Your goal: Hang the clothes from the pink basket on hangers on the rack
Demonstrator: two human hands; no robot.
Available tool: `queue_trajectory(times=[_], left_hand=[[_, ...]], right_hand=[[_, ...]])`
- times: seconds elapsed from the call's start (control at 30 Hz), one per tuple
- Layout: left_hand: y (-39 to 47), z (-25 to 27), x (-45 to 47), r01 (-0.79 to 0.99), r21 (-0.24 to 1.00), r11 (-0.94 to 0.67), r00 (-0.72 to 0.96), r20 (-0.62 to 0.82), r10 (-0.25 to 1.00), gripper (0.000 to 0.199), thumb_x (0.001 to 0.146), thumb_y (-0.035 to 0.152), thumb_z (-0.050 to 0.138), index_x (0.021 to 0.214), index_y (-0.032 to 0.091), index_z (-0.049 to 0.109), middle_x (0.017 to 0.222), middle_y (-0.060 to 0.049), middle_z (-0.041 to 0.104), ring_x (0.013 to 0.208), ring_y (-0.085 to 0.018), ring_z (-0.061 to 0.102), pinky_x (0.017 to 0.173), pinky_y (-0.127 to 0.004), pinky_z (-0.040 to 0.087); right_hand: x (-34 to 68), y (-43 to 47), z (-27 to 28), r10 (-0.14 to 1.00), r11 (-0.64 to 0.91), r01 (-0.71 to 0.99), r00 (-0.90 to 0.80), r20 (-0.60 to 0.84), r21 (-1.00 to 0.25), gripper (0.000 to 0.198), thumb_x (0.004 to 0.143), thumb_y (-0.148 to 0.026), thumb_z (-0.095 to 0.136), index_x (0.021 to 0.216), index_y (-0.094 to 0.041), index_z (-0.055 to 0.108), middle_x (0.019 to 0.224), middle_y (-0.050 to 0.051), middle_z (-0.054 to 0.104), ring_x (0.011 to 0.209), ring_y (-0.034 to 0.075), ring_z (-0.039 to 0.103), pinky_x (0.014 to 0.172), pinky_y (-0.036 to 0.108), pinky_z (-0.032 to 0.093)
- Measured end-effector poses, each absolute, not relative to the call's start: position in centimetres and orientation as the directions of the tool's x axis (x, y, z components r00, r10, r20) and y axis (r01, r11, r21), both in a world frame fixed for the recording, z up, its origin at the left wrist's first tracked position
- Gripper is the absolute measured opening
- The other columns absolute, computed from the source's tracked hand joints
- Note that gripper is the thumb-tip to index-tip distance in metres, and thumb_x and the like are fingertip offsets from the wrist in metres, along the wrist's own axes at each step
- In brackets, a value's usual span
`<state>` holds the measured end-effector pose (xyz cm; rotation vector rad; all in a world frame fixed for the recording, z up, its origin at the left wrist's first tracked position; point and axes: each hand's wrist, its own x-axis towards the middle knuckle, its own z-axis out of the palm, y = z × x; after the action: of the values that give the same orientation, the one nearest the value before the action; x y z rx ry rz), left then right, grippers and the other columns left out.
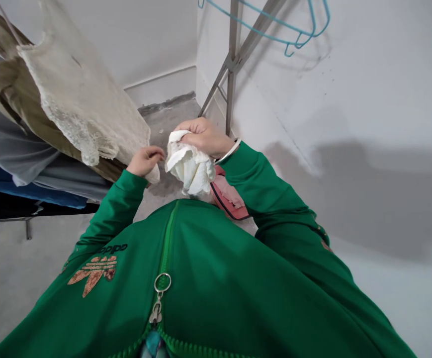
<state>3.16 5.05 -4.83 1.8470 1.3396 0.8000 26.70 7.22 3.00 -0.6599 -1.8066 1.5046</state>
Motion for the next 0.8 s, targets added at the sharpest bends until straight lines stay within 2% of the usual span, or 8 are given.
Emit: queue_trajectory(times=[0.13, 0.23, 0.3, 0.37, 0.5, 0.6, 0.7, 0.8], left_hand=[[5.9, -4.8, 2.3, 0.429, 0.85, -0.305, 0.265, 0.205, 0.942, 0.025, 0.084, 0.041, 0.057, 0.095, 0.018, 0.061, 0.123, -0.011, 0.06, 0.119, -0.024, 0.054, 0.102, -0.039, 0.042], [6.1, -4.8, 4.2, 0.267, 0.919, -0.288, 0.411, 0.162, 0.897, 0.059, 0.076, 0.052, 0.067, 0.124, 0.02, 0.052, 0.135, -0.013, 0.054, 0.128, -0.026, 0.048, 0.105, -0.04, 0.04], [6.1, -5.0, 5.6, 0.18, 0.951, -0.249, 0.435, 0.15, 0.888, 0.066, 0.071, 0.057, 0.07, 0.123, 0.018, 0.055, 0.124, -0.012, 0.061, 0.12, -0.026, 0.055, 0.101, -0.038, 0.043], [6.1, -5.2, 6.4, 0.163, 0.975, -0.149, 0.433, 0.065, 0.899, 0.056, 0.069, 0.06, 0.069, 0.105, 0.016, 0.065, 0.1, -0.009, 0.069, 0.098, -0.024, 0.063, 0.087, -0.034, 0.049], [6.0, -4.8, 5.1, 0.281, 0.959, 0.033, 0.26, -0.109, 0.96, 0.039, 0.067, 0.054, 0.071, 0.068, 0.016, 0.064, 0.061, 0.001, 0.059, 0.062, -0.015, 0.056, 0.063, -0.029, 0.046], [6.0, -3.0, 3.1, 0.367, 0.929, -0.041, 0.0, 0.044, 0.999, 0.027, 0.074, 0.045, 0.068, 0.07, 0.019, 0.061, 0.062, 0.004, 0.057, 0.066, -0.013, 0.053, 0.068, -0.03, 0.043], [5.7, -0.3, 1.6, 0.512, 0.84, -0.182, -0.048, 0.24, 0.97, 0.014, 0.08, 0.033, 0.063, 0.079, 0.02, 0.061, 0.07, 0.006, 0.057, 0.076, -0.013, 0.051, 0.076, -0.03, 0.04], [5.3, 2.1, 0.8, 0.576, 0.784, -0.231, -0.04, 0.309, 0.95, 0.004, 0.081, 0.024, 0.061, 0.083, 0.02, 0.06, 0.076, 0.007, 0.058, 0.082, -0.013, 0.05, 0.082, -0.03, 0.038]], right_hand=[[28.0, 7.2, 3.6, 0.803, 0.182, -0.008, -0.576, 0.154, -0.983, 0.009, 0.079, -0.018, 0.062, 0.079, -0.01, 0.066, 0.069, 0.0, 0.063, 0.057, 0.005, 0.052, 0.049, 0.016, 0.037], [27.8, 6.9, 3.8, 0.79, 0.215, -0.029, -0.583, 0.191, -0.976, 0.012, 0.08, -0.022, 0.063, 0.081, -0.01, 0.067, 0.07, 0.0, 0.064, 0.059, 0.006, 0.054, 0.051, 0.016, 0.039], [27.6, 6.6, 3.9, 0.772, 0.263, -0.024, -0.594, 0.225, -0.965, 0.015, 0.082, -0.026, 0.062, 0.082, -0.012, 0.067, 0.072, 0.0, 0.065, 0.062, 0.007, 0.056, 0.054, 0.018, 0.042], [27.8, 6.5, 3.9, 0.762, 0.305, 0.005, -0.602, 0.24, -0.952, 0.017, 0.084, -0.028, 0.06, 0.083, -0.013, 0.068, 0.072, 0.0, 0.065, 0.064, 0.009, 0.058, 0.056, 0.02, 0.044], [29.2, 7.1, 3.6, 0.788, 0.421, 0.221, -0.57, 0.234, -0.88, 0.017, 0.085, -0.02, 0.053, 0.084, -0.014, 0.068, 0.075, 0.001, 0.065, 0.069, 0.013, 0.06, 0.065, 0.027, 0.048], [30.7, 8.4, 2.4, 0.857, 0.483, 0.58, -0.465, 0.22, -0.656, 0.025, 0.076, -0.005, 0.047, 0.086, -0.014, 0.068, 0.085, 0.005, 0.067, 0.084, 0.021, 0.062, 0.079, 0.035, 0.047], [31.9, 9.8, 0.1, 0.903, 0.43, 0.795, -0.385, 0.191, -0.428, 0.028, 0.07, -0.003, 0.046, 0.086, -0.015, 0.066, 0.095, 0.009, 0.068, 0.096, 0.027, 0.059, 0.084, 0.039, 0.045], [32.8, 10.8, -2.2, 0.922, 0.384, 0.809, -0.364, 0.133, -0.445, 0.024, 0.073, -0.006, 0.045, 0.083, -0.015, 0.064, 0.089, 0.009, 0.067, 0.09, 0.023, 0.058, 0.08, 0.035, 0.044]])
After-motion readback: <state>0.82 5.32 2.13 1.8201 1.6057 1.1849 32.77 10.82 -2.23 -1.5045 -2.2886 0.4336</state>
